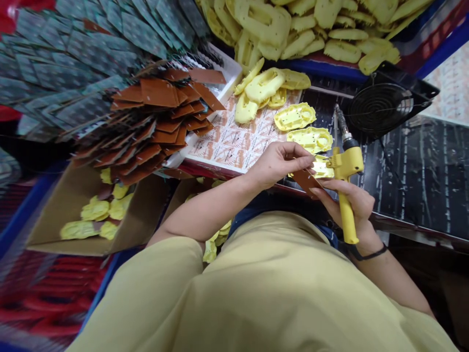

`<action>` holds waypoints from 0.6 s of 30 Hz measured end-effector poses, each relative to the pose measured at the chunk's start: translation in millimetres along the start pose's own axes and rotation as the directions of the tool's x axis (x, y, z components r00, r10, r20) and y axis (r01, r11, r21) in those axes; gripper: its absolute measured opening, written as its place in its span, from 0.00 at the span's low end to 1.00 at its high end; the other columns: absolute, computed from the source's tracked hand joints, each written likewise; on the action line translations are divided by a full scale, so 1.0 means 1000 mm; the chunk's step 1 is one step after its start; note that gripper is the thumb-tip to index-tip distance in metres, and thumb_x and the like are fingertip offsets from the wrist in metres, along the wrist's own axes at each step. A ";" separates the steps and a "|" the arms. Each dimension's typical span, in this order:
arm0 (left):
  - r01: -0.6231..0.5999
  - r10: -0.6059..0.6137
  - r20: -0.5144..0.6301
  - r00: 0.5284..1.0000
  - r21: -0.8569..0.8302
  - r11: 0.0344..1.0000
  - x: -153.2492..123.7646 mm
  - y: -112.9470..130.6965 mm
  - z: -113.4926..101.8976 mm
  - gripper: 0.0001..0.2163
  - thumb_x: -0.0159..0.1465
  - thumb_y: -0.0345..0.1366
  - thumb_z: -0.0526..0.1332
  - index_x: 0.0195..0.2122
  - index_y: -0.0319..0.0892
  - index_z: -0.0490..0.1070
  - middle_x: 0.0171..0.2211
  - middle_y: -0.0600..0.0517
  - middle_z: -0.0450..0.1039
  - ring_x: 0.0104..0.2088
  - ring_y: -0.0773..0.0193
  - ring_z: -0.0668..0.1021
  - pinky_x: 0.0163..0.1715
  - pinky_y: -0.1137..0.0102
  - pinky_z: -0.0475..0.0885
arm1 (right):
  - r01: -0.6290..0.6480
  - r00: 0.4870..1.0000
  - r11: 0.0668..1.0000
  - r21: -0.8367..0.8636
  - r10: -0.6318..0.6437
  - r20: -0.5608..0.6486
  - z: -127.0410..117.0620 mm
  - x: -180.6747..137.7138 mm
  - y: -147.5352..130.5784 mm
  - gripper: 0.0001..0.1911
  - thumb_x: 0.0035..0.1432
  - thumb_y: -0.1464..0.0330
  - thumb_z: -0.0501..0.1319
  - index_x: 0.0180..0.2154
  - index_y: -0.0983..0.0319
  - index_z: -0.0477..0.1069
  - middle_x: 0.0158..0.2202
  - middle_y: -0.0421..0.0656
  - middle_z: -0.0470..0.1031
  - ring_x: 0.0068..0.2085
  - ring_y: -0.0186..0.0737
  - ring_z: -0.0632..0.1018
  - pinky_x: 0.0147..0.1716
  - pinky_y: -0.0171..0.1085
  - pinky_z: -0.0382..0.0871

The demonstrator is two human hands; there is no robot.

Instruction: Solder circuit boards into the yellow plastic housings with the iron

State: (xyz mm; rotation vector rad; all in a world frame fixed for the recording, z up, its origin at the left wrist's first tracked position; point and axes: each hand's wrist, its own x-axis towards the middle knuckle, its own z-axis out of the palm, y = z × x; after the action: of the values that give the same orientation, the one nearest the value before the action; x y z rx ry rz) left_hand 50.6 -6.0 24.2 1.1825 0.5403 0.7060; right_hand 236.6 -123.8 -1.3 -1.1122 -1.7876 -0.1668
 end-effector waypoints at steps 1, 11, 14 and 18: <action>0.010 -0.010 0.009 1.000 0.023 1.000 0.000 0.002 -0.001 0.31 0.48 0.62 0.83 0.31 0.38 0.77 0.26 0.51 0.81 0.30 0.64 0.84 0.38 0.68 0.82 | -0.021 1.000 0.999 0.034 0.021 0.002 -0.001 -0.001 0.000 0.14 0.65 0.68 0.75 0.49 0.55 0.78 0.39 0.39 0.88 0.36 0.42 0.89 0.38 0.35 0.86; 0.009 -0.050 0.204 0.978 0.197 0.980 -0.006 0.002 0.005 0.09 0.59 0.37 0.76 0.31 0.38 0.80 0.26 0.53 0.80 0.27 0.69 0.80 0.34 0.74 0.77 | -0.329 0.923 0.879 0.344 0.376 -0.079 0.010 0.016 -0.004 0.17 0.62 0.70 0.77 0.49 0.53 0.76 0.41 0.34 0.84 0.38 0.36 0.89 0.41 0.31 0.85; -0.055 0.017 0.132 0.991 0.287 0.956 -0.009 -0.001 0.006 0.03 0.60 0.32 0.73 0.32 0.38 0.81 0.27 0.53 0.81 0.29 0.69 0.80 0.32 0.76 0.74 | -0.352 0.915 0.882 0.312 0.395 -0.085 0.010 0.017 -0.005 0.17 0.61 0.68 0.78 0.48 0.53 0.76 0.39 0.33 0.84 0.36 0.37 0.88 0.40 0.32 0.85; -0.054 0.026 0.131 0.991 0.219 0.974 -0.010 -0.003 0.005 0.09 0.60 0.38 0.75 0.31 0.39 0.79 0.27 0.53 0.80 0.29 0.68 0.80 0.35 0.73 0.76 | -0.356 0.911 0.887 0.295 0.400 -0.101 0.010 0.016 -0.003 0.18 0.61 0.67 0.79 0.49 0.51 0.77 0.38 0.33 0.83 0.34 0.36 0.87 0.36 0.33 0.85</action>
State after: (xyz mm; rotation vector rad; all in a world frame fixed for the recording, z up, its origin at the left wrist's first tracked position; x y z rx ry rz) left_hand 48.2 -17.0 22.6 1.4410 0.4983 0.6105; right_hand 226.0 -110.5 7.7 -1.1883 -1.3702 0.2153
